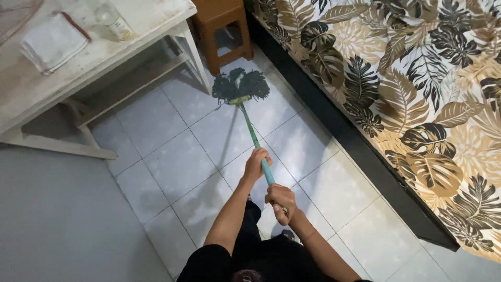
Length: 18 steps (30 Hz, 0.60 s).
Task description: The person mops the tiled floor of a bedroom using a string mop. They move the mop back and forth across the floor, cleaning the area between a bed and a wooden cabinet, and later near a small white table.
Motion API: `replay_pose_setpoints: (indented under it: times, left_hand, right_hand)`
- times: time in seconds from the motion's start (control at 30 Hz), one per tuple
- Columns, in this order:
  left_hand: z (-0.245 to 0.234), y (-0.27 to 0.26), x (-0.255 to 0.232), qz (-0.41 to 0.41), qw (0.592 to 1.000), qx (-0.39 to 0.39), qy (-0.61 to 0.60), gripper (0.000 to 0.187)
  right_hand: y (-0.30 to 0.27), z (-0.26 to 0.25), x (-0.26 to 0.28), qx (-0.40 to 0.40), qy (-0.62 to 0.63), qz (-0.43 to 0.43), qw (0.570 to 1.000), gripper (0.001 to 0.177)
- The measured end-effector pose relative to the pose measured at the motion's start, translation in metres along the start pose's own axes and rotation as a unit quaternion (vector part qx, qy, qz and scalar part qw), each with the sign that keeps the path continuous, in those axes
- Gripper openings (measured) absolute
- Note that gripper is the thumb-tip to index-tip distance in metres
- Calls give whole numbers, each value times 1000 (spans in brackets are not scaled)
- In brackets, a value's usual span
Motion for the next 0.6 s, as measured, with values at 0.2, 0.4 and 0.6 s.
replay_pose_setpoints:
  times: [0.2, 0.4, 0.6]
  left_hand:
    - [22, -20, -71, -88, 994, 61, 0, 28]
    - [25, -49, -153, -134, 990, 43, -3, 28]
    - [39, -76, -203, -133, 990, 41, -15, 29]
  right_hand:
    - [-29, -45, 50, -20, -2, 41, 999, 47]
    - [-54, -64, 103, 0, -3, 66, 998, 50]
    - [-77, -81, 144, 7, 6, 101, 995, 52]
Point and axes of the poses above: each hand's wrist, its own y-axis towards the middle knuckle, its own z-axis out of the palm, x = y × z, the point moved 10 cm from there along y, towards the middle knuckle, and after that the axes turned 11 degrees about z, right-handed, at the moved point
